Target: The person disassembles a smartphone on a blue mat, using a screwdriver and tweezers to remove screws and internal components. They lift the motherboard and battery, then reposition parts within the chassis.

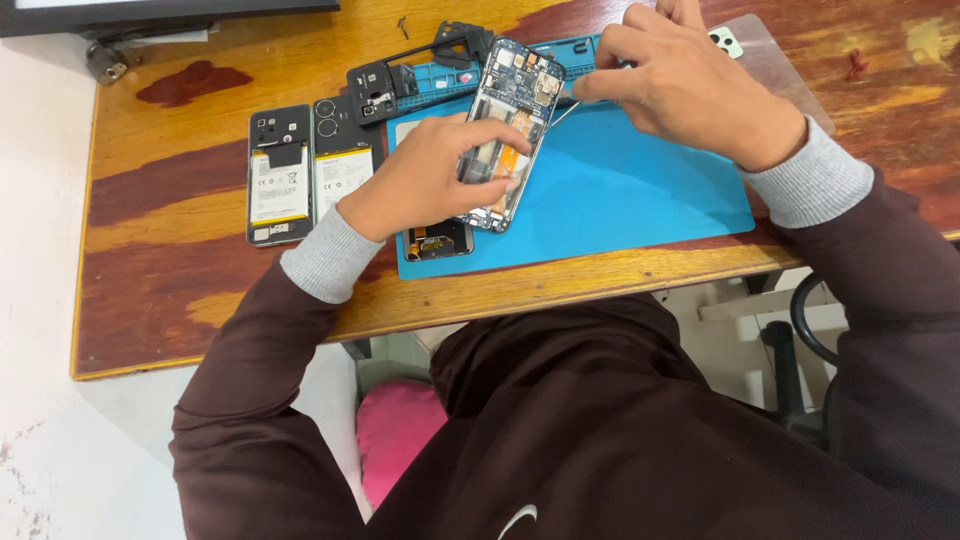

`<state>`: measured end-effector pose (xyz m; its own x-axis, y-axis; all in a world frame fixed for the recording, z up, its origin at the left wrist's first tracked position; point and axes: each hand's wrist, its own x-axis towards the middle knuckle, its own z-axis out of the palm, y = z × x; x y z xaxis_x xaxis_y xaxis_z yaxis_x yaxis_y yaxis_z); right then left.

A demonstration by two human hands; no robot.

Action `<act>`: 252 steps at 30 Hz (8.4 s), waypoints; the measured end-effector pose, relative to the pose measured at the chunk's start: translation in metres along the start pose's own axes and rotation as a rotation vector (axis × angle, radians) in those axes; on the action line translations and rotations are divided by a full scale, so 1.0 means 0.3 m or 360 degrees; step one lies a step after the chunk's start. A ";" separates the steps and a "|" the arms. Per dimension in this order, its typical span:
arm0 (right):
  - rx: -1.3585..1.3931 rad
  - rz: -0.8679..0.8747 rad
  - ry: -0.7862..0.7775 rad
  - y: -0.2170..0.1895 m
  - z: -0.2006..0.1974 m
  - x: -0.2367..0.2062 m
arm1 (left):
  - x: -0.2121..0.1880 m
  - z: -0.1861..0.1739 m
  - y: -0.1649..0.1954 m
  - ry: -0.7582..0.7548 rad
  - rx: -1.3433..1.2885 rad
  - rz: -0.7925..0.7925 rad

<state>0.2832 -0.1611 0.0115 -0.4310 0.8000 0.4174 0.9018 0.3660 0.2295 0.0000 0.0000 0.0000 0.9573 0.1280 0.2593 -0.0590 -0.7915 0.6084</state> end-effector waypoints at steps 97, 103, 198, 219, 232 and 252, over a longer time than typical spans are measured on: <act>0.0282 -0.0098 -0.0164 -0.110 0.009 0.067 | -0.011 -0.050 0.033 -0.0626 -0.0194 -0.0221; 0.0267 -0.0092 -0.0144 -0.115 0.005 0.068 | -0.013 -0.048 0.031 -0.0635 -0.0146 -0.0262; 0.0528 0.0141 -0.0276 -0.113 0.006 0.059 | -0.011 -0.049 0.042 -0.0654 -0.0085 -0.0334; 0.0486 0.0136 -0.0314 -0.105 -0.005 0.062 | -0.009 -0.052 0.040 -0.0627 -0.0199 -0.0222; 0.0654 0.0334 -0.0442 -0.105 -0.031 0.077 | -0.009 -0.053 0.042 -0.0650 -0.0155 -0.0286; 0.0541 0.0202 -0.0363 -0.129 0.000 0.079 | -0.021 -0.043 0.021 -0.0394 -0.0280 0.0222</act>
<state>0.2380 -0.1563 0.0126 -0.3322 0.9196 0.2099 0.9227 0.3630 -0.1299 -0.0100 0.0019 0.0119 0.9750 -0.1403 0.1723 -0.2216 -0.6730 0.7057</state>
